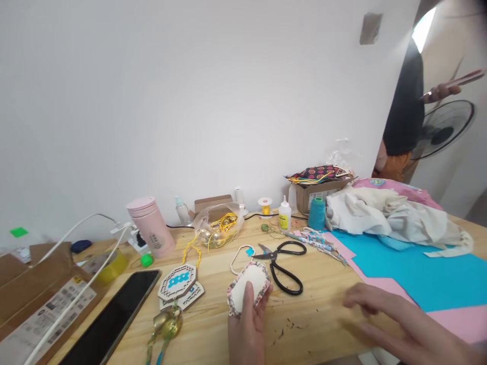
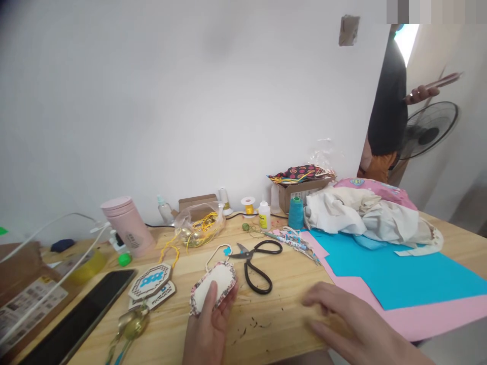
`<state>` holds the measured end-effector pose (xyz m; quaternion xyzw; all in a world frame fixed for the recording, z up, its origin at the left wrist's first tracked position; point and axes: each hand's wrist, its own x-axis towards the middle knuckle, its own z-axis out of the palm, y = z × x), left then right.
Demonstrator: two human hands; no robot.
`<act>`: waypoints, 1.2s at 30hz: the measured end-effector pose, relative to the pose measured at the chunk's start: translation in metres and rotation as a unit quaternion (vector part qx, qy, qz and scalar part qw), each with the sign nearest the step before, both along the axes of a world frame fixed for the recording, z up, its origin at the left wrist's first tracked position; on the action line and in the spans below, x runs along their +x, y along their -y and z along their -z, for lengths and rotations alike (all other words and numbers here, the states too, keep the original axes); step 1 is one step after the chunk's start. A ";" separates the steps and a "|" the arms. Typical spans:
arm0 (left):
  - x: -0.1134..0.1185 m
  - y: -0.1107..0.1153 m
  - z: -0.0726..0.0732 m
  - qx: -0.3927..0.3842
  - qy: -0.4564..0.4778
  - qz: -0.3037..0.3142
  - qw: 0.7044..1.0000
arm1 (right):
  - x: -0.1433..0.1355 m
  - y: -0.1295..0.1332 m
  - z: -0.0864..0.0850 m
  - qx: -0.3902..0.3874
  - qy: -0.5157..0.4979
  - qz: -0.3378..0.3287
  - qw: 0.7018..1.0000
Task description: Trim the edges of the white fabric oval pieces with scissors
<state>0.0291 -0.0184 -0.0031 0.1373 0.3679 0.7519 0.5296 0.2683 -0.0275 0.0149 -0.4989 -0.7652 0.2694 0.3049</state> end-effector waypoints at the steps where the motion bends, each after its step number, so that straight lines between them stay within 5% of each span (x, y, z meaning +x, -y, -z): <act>1: 0.000 0.000 0.001 0.009 -0.017 0.010 1.000 | -0.016 -0.010 -0.007 -0.038 0.002 -0.010 0.999; 4: 0.001 -0.001 0.004 -0.005 -0.104 0.030 0.994 | -0.068 -0.038 -0.018 -0.090 -0.089 -0.021 0.992; 9: -0.002 -0.007 0.011 -0.018 -0.209 0.016 0.978 | -0.115 -0.060 -0.004 -0.202 -0.285 -0.054 0.935; 18: -0.013 -0.011 0.028 0.019 -0.034 0.045 0.998 | -0.140 -0.037 0.008 -0.296 -0.473 0.031 0.829; 21: -0.015 -0.009 0.021 0.035 0.022 0.048 0.998 | -0.148 -0.034 0.010 -0.320 -0.413 -0.012 0.853; 23: -0.017 -0.006 0.013 0.030 0.087 0.055 0.994 | -0.143 -0.039 0.011 -0.263 -0.312 -0.031 0.912; 26: -0.021 -0.003 0.004 0.001 0.146 0.058 0.988 | -0.124 -0.057 0.007 0.012 -0.089 0.030 0.996; 28: -0.024 -0.003 0.003 -0.010 0.153 0.058 0.986 | -0.111 -0.071 0.001 0.143 0.043 0.040 0.988; 32: -0.028 -0.005 0.008 -0.003 0.157 0.081 0.984 | -0.104 -0.091 -0.015 0.061 0.203 -0.010 0.977; 36: -0.031 -0.006 0.015 0.008 0.173 0.101 0.980 | -0.113 -0.101 -0.025 0.010 0.213 -0.012 0.977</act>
